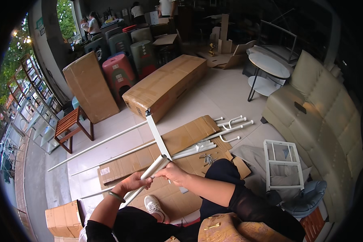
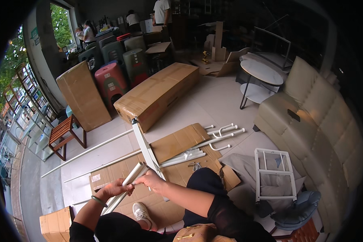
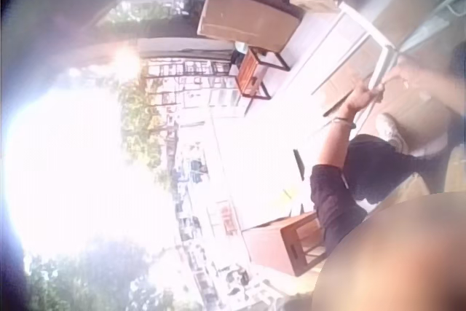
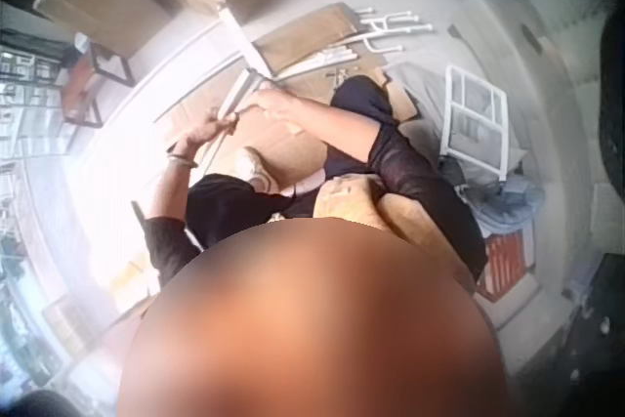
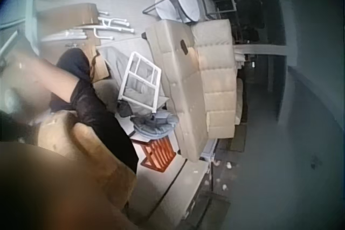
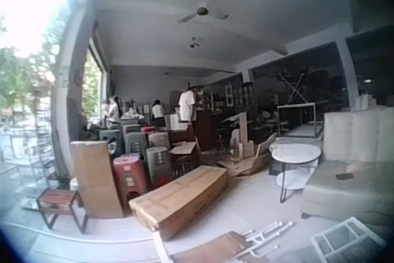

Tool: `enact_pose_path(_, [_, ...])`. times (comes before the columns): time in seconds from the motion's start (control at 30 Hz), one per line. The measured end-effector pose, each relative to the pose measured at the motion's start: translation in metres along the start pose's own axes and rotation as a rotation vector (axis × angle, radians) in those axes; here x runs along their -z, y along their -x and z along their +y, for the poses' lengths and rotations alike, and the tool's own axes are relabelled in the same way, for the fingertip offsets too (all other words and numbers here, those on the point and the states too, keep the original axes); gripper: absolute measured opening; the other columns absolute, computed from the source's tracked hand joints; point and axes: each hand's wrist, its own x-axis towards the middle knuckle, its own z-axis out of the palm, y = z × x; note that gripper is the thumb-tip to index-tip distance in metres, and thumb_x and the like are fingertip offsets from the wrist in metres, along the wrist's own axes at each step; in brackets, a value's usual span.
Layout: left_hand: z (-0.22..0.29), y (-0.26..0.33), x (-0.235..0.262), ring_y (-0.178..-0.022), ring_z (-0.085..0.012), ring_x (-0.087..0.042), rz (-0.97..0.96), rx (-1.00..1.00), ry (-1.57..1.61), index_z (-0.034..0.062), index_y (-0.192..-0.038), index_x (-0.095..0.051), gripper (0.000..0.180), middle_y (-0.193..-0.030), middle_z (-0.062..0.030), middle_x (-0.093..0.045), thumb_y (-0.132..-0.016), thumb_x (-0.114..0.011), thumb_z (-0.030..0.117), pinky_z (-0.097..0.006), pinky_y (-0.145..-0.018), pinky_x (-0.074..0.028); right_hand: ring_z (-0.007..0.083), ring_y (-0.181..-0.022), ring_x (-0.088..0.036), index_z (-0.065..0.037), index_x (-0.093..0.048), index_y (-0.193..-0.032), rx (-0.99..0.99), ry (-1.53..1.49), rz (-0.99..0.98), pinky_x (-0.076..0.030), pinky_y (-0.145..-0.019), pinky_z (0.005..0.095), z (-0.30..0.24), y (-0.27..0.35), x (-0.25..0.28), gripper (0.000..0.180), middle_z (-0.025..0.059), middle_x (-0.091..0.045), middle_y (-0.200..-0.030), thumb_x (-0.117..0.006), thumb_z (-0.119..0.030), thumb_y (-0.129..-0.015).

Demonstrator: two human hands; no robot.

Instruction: The person assembles a white metal furniture frame by inserting horizontal bars into vertical supports and securing them with screws. The person uses a screwdriver to tighten the fasteners and adjusts the frame orientation as needed.

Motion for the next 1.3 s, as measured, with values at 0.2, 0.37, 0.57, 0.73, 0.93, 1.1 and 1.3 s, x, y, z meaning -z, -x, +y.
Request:
enact_pose_path(0.2, [-0.036, -0.018, -0.01, -0.078, -0.015, -0.062, -0.072, 0.002, -0.033, 0.0011, -0.096, -0.057, 0.027, -0.081, -0.0052, -0.063, -0.093, -0.058, 0.028, -0.031, -0.075, -0.052, 0.0072, -0.065, -0.049, -0.002, -0.056, -0.103, -0.051, -0.132, 0.16, -0.036, -0.05, 0.0193, 0.006, 0.018, 0.053, 0.019, 0.0033, -0.056, -0.085, -0.047, 0.0, -0.086])
enact_pose_path(0.37, [-0.063, -0.031, -0.008, -0.076, -0.0142, -0.064, -0.189, 0.011, -0.021, 0.0022, -0.097, -0.056, 0.024, -0.08, -0.0067, -0.065, -0.094, -0.057, 0.026, -0.03, -0.074, -0.052, 0.0069, -0.057, -0.047, -0.002, -0.056, -0.105, -0.055, -0.039, 0.368, -0.036, -0.047, 0.0194, 0.013, 0.046, 0.103, 0.016, 0.0105, -0.064, -0.094, -0.045, -0.01, -0.096])
enact_pose_path(0.57, [-0.08, -0.038, -0.003, -0.074, -0.0149, -0.063, -0.05, 0.104, -0.02, 0.0014, -0.096, -0.058, 0.026, -0.078, -0.0071, -0.064, -0.094, -0.058, 0.028, -0.031, -0.069, -0.053, 0.0059, -0.048, -0.043, -0.004, -0.057, -0.099, -0.043, 0.18, 0.572, -0.033, -0.041, 0.0208, 0.046, 0.051, 0.143, 0.014, 0.0072, -0.066, -0.078, -0.048, -0.015, -0.096])
enact_pose_path(0.73, [-0.081, -0.027, 0.001, -0.073, -0.0143, -0.063, -0.054, 0.075, -0.044, 0.0009, -0.095, -0.059, 0.03, -0.078, -0.0069, -0.065, -0.094, -0.057, 0.031, -0.03, -0.068, -0.053, 0.0078, -0.052, -0.049, -0.002, -0.06, -0.095, -0.09, 0.274, 0.549, -0.038, -0.045, 0.022, 0.07, 0.041, 0.14, 0.012, 0.0043, -0.061, -0.076, -0.053, -0.013, -0.093])
enact_pose_path(0.93, [-0.103, -0.014, -0.005, -0.08, -0.0142, -0.064, -0.072, 0.146, -0.082, 0.0023, -0.101, -0.06, 0.031, -0.085, -0.0078, -0.067, -0.092, -0.06, 0.032, -0.031, -0.077, -0.052, 0.0096, -0.059, -0.053, -0.001, -0.059, -0.104, -0.089, 0.239, 0.451, -0.043, -0.051, 0.0225, 0.088, 0.039, 0.12, 0.014, 0.0046, -0.06, -0.076, -0.051, -0.006, -0.092])
enact_pose_path(1.1, [-0.137, -0.007, -0.015, -0.079, -0.0155, -0.065, -0.015, 0.109, 0.093, 0.0021, -0.1, -0.061, 0.016, -0.083, -0.0057, -0.065, -0.088, -0.065, 0.012, -0.03, -0.071, -0.055, 0.0163, -0.075, -0.064, 0.001, -0.056, -0.107, -0.066, -0.045, 0.581, -0.052, -0.064, 0.0274, 0.112, 0.053, 0.106, 0.015, 0.0088, -0.064, -0.087, -0.049, -0.004, -0.094])
enact_pose_path(1.3, [-0.137, 0.002, -0.025, -0.077, -0.0144, -0.062, -0.06, 0.109, 0.034, 0.0004, -0.098, -0.057, 0.021, -0.079, -0.0057, -0.063, -0.093, -0.058, 0.021, -0.03, -0.073, -0.052, 0.0144, -0.075, -0.062, 0.004, -0.056, -0.103, 0.085, 0.203, 0.5, -0.05, -0.07, 0.0262, 0.105, 0.076, 0.1, 0.015, 0.0097, -0.065, -0.084, -0.049, -0.006, -0.094])
